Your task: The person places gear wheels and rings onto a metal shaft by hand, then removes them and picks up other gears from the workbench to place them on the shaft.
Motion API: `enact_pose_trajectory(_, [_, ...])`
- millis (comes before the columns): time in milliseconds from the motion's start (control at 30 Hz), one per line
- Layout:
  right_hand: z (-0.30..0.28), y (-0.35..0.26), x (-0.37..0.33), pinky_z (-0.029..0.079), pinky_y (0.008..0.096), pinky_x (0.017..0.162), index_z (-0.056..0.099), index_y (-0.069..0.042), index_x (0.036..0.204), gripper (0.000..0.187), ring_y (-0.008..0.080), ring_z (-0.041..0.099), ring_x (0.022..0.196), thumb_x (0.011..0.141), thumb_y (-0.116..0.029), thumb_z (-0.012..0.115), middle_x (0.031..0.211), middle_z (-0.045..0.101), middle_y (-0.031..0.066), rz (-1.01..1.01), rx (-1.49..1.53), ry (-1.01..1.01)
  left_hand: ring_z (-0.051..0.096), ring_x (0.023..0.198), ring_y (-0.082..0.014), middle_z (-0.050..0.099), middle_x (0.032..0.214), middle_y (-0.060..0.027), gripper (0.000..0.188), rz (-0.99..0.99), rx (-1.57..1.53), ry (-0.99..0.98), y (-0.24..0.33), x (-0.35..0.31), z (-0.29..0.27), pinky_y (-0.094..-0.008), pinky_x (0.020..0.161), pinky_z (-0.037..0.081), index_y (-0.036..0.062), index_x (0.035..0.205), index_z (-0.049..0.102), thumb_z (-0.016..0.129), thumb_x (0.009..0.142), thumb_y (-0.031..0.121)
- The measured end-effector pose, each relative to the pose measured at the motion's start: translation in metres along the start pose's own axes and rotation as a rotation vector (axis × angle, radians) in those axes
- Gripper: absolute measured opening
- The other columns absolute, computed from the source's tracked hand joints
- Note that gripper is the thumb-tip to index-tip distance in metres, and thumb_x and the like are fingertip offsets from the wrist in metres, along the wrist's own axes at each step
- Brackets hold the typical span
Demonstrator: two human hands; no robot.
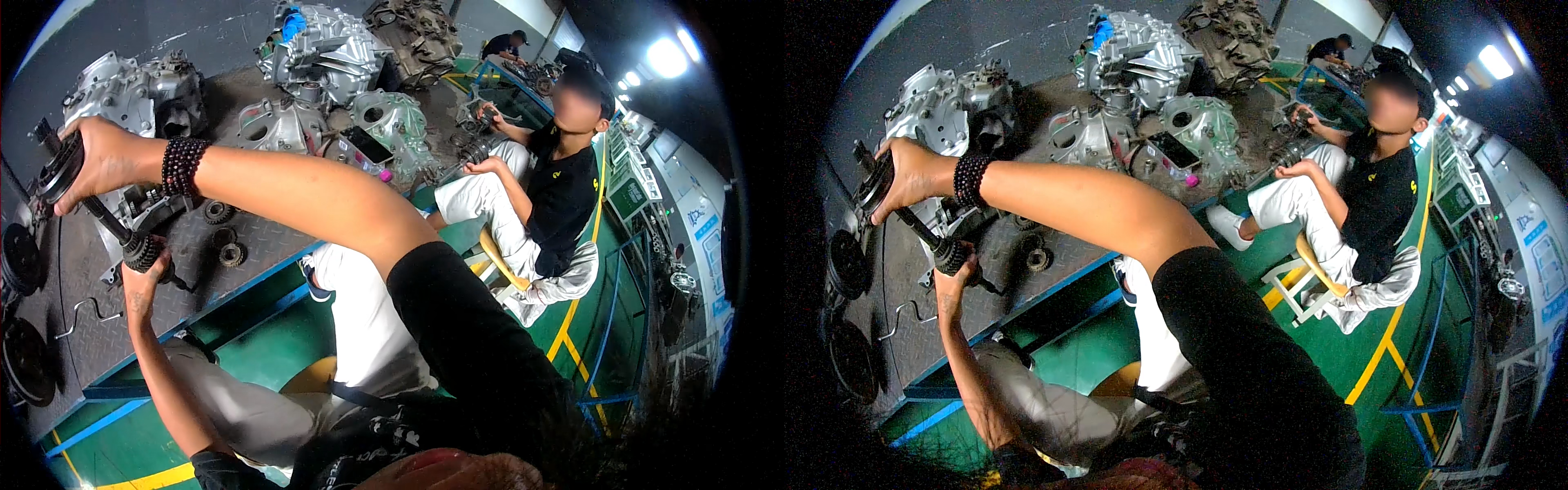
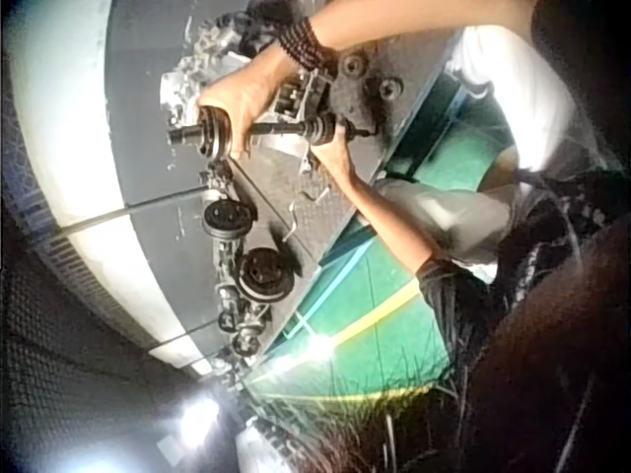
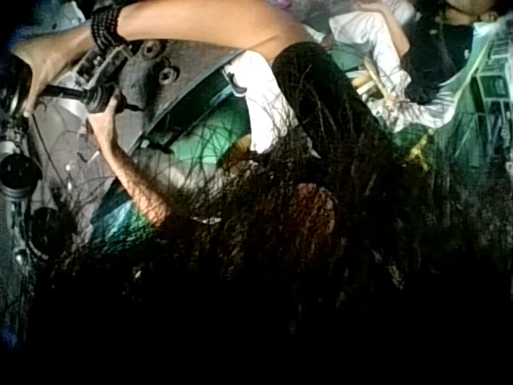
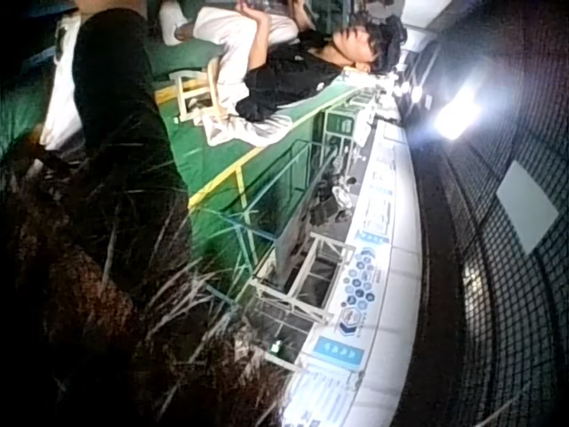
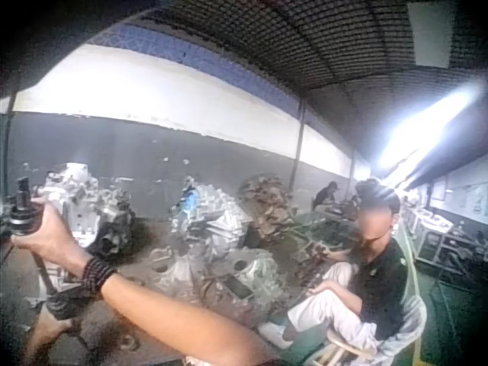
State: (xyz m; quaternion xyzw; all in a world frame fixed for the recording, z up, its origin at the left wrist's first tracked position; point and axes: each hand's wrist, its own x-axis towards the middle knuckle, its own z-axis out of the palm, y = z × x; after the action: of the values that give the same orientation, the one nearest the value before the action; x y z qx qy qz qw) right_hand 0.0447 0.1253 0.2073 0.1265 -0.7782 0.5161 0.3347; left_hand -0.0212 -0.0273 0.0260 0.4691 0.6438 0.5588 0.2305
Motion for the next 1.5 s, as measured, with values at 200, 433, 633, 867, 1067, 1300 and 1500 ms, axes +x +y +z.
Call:
enact_pose_trajectory(200, [0.001,0.016,0.003,0.052,0.0353,0.100,0.053,0.015,0.121,0.114,0.0259,0.066,0.104,0.045,-0.054,0.104,0.112,0.068,0.0208,-0.039,-0.193,0.084,0.061,0.081,-0.0157,0.068,0.092,-0.0027,0.034,-0.006,0.045,-0.002,-0.015,0.006,-0.003,-0.0324,0.076,0.052,0.0003,0.108,0.070,0.078,0.081,0.018])
enact_pose_trajectory(433, [-0.006,-0.067,-0.023,0.056,0.0297,0.092,0.070,-0.004,0.115,0.035,0.0144,0.070,0.098,0.085,-0.014,0.087,0.109,0.074,0.0039,0.055,-0.023,-0.152,0.067,0.088,-0.0155,0.073,0.096,-0.0052,0.038,0.022,0.064,-0.003,0.000,0.006,-0.006,-0.0336,0.084,0.055,0.0028,0.105,0.072,0.084,0.074,0.020])
enact_pose_trajectory(633, [0.010,-0.060,-0.019,0.056,0.0277,0.091,0.069,-0.002,0.115,0.035,0.0121,0.068,0.096,0.086,-0.011,0.086,0.106,0.073,0.0035,0.092,0.075,-0.161,0.065,0.084,-0.0114,0.073,0.093,-0.0020,0.034,0.023,-0.034,0.010,0.000,-0.003,-0.010,-0.0299,0.079,0.055,0.0033,0.103,0.071,0.084,0.075,0.018])
enact_pose_trajectory(867, [0.003,-0.073,-0.016,0.056,0.0289,0.089,0.067,-0.003,0.118,0.041,0.0116,0.067,0.097,0.084,-0.012,0.088,0.107,0.071,0.0013,0.137,-0.029,-0.122,0.067,0.091,-0.0136,0.074,0.100,-0.0036,0.036,0.097,0.008,-0.002,-0.011,0.005,-0.005,-0.0326,0.087,0.056,0.0028,0.106,0.072,0.085,0.076,0.019])
enact_pose_trajectory(1067, [-0.001,-0.107,0.003,0.056,0.0305,0.090,0.065,-0.001,0.122,0.041,0.0147,0.067,0.099,0.089,-0.015,0.084,0.109,0.071,0.0050,0.027,-0.114,-0.068,0.065,0.087,-0.0149,0.072,0.094,-0.0059,0.038,0.142,0.020,0.028,-0.010,0.006,-0.003,-0.0330,0.085,0.054,0.0024,0.102,0.069,0.086,0.073,0.019])
enact_pose_trajectory(1300, [-0.007,-0.134,0.023,0.058,0.0305,0.086,0.064,-0.003,0.114,0.032,0.0141,0.068,0.092,0.091,-0.017,0.081,0.103,0.070,0.0048,0.119,-0.009,-0.129,0.064,0.086,-0.0156,0.071,0.092,-0.0066,0.040,0.159,0.055,0.018,-0.020,0.008,-0.011,-0.0340,0.085,0.054,0.0015,0.101,0.068,0.086,0.072,0.022])
enact_pose_trajectory(1500, [-0.019,-0.124,0.034,0.059,0.0316,0.089,0.064,0.001,0.117,0.033,0.0177,0.071,0.097,0.092,-0.013,0.080,0.105,0.072,0.0084,0.121,0.026,-0.085,0.064,0.087,-0.0152,0.070,0.092,-0.0061,0.038,0.132,0.013,0.020,-0.013,0.005,-0.004,-0.0339,0.085,0.054,0.0020,0.100,0.067,0.086,0.073,0.020])
